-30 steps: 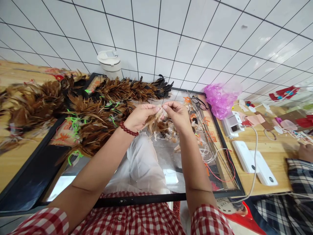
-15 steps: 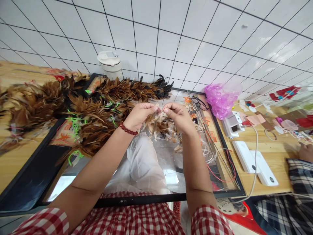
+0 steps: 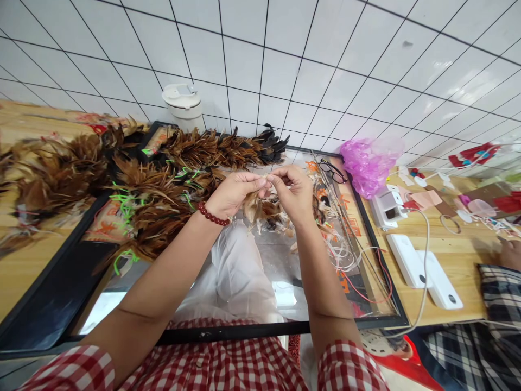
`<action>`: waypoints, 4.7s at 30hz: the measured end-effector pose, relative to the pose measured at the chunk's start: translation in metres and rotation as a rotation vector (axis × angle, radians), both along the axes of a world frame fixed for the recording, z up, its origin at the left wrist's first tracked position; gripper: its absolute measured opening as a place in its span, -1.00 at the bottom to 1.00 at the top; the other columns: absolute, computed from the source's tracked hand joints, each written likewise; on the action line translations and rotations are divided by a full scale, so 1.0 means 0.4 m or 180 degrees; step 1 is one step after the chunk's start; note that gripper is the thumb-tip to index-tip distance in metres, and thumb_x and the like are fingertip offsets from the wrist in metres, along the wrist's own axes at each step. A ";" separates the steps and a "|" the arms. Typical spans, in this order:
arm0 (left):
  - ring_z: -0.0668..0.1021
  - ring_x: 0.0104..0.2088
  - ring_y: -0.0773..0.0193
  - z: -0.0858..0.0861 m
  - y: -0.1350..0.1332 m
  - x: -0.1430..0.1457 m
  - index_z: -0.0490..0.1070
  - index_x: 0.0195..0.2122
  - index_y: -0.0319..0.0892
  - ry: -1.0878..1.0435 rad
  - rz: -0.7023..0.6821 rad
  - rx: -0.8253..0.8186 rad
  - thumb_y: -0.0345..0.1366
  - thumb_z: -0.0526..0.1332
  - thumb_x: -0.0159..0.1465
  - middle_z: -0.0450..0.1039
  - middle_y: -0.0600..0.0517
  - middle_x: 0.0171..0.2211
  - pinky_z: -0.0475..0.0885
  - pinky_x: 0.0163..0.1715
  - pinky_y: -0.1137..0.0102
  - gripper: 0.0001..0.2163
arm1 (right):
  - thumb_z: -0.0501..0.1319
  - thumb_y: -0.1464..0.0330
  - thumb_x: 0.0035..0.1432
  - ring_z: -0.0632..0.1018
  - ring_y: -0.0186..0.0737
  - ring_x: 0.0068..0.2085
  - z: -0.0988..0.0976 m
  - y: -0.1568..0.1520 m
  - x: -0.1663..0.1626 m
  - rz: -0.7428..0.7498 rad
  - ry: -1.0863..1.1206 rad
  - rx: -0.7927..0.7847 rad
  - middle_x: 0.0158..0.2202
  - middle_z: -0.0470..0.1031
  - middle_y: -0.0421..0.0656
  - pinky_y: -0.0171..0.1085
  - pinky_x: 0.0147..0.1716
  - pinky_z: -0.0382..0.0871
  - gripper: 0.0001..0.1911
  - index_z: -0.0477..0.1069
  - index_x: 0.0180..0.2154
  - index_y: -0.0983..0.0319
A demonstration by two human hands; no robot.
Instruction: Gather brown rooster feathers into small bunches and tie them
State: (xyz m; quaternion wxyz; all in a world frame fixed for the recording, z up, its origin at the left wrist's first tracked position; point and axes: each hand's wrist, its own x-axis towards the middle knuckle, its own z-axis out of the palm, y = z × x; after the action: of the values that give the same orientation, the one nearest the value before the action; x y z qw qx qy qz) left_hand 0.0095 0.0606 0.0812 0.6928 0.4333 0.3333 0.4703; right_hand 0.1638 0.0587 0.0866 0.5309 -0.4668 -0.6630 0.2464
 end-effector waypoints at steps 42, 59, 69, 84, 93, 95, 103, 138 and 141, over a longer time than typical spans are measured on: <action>0.56 -0.39 0.40 0.020 0.024 -0.040 0.46 -0.44 -0.28 -0.0845 0.0930 -0.0273 -0.34 0.34 0.15 0.54 -0.01 -0.41 0.43 -0.37 0.52 -0.88 | 0.13 0.52 0.05 0.41 -0.21 -0.26 -0.091 0.022 -0.018 0.1802 -0.2863 -0.0682 -0.33 0.46 -0.10 -0.27 -0.20 0.23 -0.83 0.51 -0.38 0.27; 0.50 -0.47 0.42 0.018 0.034 -0.049 0.47 -0.48 -0.27 -0.0616 0.1102 -0.0102 -0.28 0.38 0.10 0.50 0.01 -0.47 0.40 -0.41 0.51 -0.83 | 0.28 0.47 -0.01 0.51 -0.16 -0.24 -0.056 -0.045 -0.096 0.2071 -0.3760 -0.0728 -0.28 0.57 -0.11 -0.28 -0.32 0.25 -0.83 0.59 -0.32 0.20; 0.48 -0.48 0.42 0.012 0.033 -0.041 0.47 -0.49 -0.26 -0.0584 0.1013 -0.0148 -0.27 0.37 0.10 0.49 0.03 -0.49 0.38 -0.40 0.49 -0.83 | 0.13 0.56 0.05 0.45 -0.28 -0.34 -0.066 -0.045 -0.095 0.2424 -0.3550 -0.0787 -0.35 0.55 -0.11 -0.33 -0.34 0.26 -0.80 0.52 -0.37 0.28; 0.52 -0.47 0.37 0.012 0.003 -0.005 0.54 -0.50 -0.30 -0.0291 0.0546 -0.0069 -0.34 0.41 0.02 0.53 0.00 -0.51 0.40 -0.36 0.45 -0.87 | 0.42 0.18 -0.08 0.49 -0.37 -0.49 -0.002 -0.002 -0.011 0.0889 0.0947 -0.0644 -0.45 0.50 -0.25 -0.31 -0.43 0.45 -0.64 0.42 -0.28 0.20; 0.51 -0.47 0.37 0.009 0.003 -0.005 0.55 -0.50 -0.27 0.0012 0.0745 0.0177 -0.33 0.39 0.04 0.52 0.03 -0.54 0.40 -0.35 0.46 -0.89 | 0.37 0.21 0.01 0.49 -0.34 -0.49 -0.009 -0.008 -0.028 0.0554 0.0742 -0.0434 -0.49 0.48 -0.27 -0.30 -0.43 0.42 -0.67 0.43 -0.18 0.17; 0.50 -0.48 0.38 0.007 0.004 -0.003 0.55 -0.51 -0.27 0.0097 0.0809 0.0282 -0.33 0.39 0.04 0.51 0.04 -0.54 0.40 -0.37 0.47 -0.89 | 0.34 0.21 0.04 0.50 -0.32 -0.48 -0.012 -0.009 -0.028 0.0473 0.0625 -0.0373 -0.50 0.48 -0.26 -0.28 -0.41 0.43 -0.76 0.45 -0.27 0.18; 0.47 -0.59 0.38 0.025 -0.010 -0.002 0.52 -0.48 -0.30 -0.0057 0.0322 0.0029 -0.33 0.37 0.08 0.48 0.00 -0.59 0.41 -0.51 0.45 -0.87 | 0.25 0.26 0.15 0.49 -0.18 -0.21 0.003 -0.017 -0.010 0.0023 -0.0335 0.0320 -0.33 0.48 -0.15 -0.13 -0.12 0.39 -0.87 0.48 -0.38 0.17; 0.36 -0.64 0.48 0.030 -0.007 -0.001 0.45 -0.55 -0.29 0.0095 0.0679 0.0254 -0.43 0.24 0.19 0.32 0.10 -0.68 0.30 -0.55 0.54 -0.83 | 0.20 0.47 0.02 0.51 -0.21 -0.32 -0.028 0.045 0.134 -0.0019 -0.2557 -0.0743 -0.38 0.57 -0.12 -0.27 -0.26 0.30 -0.83 0.58 -0.38 0.23; 0.36 -0.64 0.48 0.027 -0.001 -0.007 0.46 -0.54 -0.29 0.0141 0.0711 0.0305 -0.43 0.23 0.20 0.32 0.10 -0.68 0.30 -0.53 0.54 -0.83 | 0.19 0.50 0.03 0.53 -0.20 -0.24 -0.054 0.049 0.099 0.0559 -0.2773 -0.0635 -0.28 0.57 -0.09 -0.28 -0.18 0.32 -0.76 0.60 -0.29 0.21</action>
State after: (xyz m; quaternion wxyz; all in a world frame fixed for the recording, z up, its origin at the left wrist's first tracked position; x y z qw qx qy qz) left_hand 0.0066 0.0601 0.0922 0.6070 0.4364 0.3718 0.5503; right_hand 0.2034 0.0783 0.0650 0.1321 -0.5178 -0.8346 0.1339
